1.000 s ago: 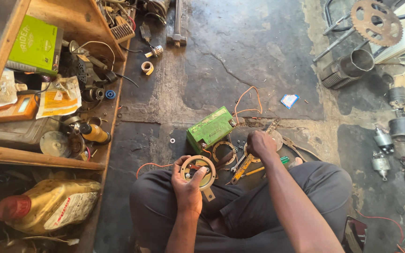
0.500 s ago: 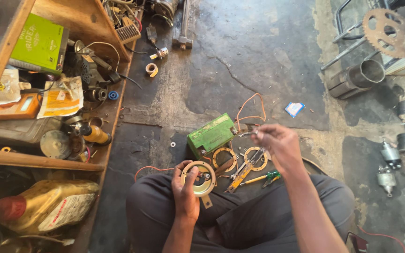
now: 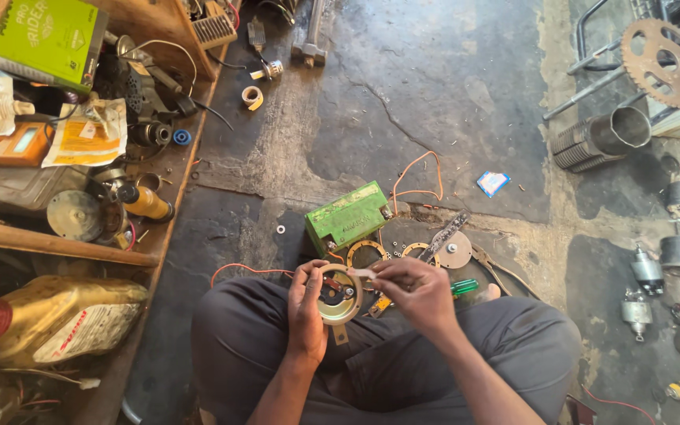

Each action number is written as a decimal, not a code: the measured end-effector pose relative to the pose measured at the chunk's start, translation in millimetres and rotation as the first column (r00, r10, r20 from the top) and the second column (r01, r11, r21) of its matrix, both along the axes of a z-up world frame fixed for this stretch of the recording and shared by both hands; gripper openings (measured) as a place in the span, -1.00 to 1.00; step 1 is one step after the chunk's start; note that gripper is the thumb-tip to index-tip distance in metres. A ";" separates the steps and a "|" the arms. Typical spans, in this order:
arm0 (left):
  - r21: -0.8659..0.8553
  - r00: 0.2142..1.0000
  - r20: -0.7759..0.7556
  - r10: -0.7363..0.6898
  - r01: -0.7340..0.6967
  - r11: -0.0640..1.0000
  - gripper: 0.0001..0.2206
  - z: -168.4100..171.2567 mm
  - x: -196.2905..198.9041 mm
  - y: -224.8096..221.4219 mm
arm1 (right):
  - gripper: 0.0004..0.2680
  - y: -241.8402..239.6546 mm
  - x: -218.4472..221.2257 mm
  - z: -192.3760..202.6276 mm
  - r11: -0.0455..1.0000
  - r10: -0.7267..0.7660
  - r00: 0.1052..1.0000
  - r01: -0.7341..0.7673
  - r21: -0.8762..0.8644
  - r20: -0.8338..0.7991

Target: The person sits on the floor and uses a metal file to smooth the surface of a green battery. They then pick up a circular metal component and use a screwdriver to adjust internal parts. The person continues to manipulate the component with their hands and tools, occasionally using a brush to clean it.

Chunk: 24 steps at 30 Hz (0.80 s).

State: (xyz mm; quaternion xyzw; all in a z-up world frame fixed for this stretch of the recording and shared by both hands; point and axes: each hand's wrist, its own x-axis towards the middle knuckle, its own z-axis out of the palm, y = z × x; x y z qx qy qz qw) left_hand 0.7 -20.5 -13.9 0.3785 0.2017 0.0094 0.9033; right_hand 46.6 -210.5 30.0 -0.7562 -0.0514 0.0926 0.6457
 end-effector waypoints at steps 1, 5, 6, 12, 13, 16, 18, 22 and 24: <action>0.011 1.000 0.017 -0.006 0.005 1.000 -0.71 -0.6 -0.7 -1.6 | -0.92 4.3 -2.8 2.6 0.999 0.014 0.997 -0.011 -0.043 0.071; 0.074 0.998 0.057 -0.023 0.019 0.997 -0.67 -3.3 0.2 -5.2 | -0.89 19.0 -8.3 10.1 0.992 0.017 0.983 0.006 -0.124 0.185; 0.094 0.998 0.059 -0.026 0.020 0.995 -0.66 -3.7 -0.2 -5.0 | -0.87 22.2 -9.2 11.3 0.993 0.001 0.985 0.020 -0.120 0.171; 0.057 0.997 0.072 -0.022 0.018 0.998 -0.66 -4.8 -1.4 -5.0 | -0.84 32.9 -13.9 12.9 0.972 -0.008 0.936 0.090 -0.218 0.353; 0.057 0.997 0.074 -0.024 0.020 0.998 -0.66 -4.4 -1.6 -4.9 | -0.84 34.1 -14.5 12.7 0.971 -0.002 0.930 0.089 -0.220 0.367; 0.043 0.996 0.080 -0.031 0.028 0.999 -0.66 -3.8 -2.1 -4.7 | -0.86 36.9 -15.8 11.1 0.973 0.004 0.922 0.086 -0.215 0.387; 0.017 0.996 0.087 -0.034 0.033 0.999 -0.67 -4.2 -2.2 -4.8 | -0.87 38.1 -16.6 9.8 0.977 -0.003 0.930 0.081 -0.197 0.368; 0.011 0.996 0.081 -0.028 0.027 1.000 -0.67 -5.8 -1.3 -5.1 | -0.88 39.4 -17.6 9.0 0.968 0.018 0.925 0.078 -0.237 0.378; -0.009 0.996 0.085 -0.024 0.025 1.000 -0.68 -6.8 -1.0 -5.3 | -0.86 40.3 -19.1 8.8 0.954 0.014 0.920 0.104 -0.280 0.392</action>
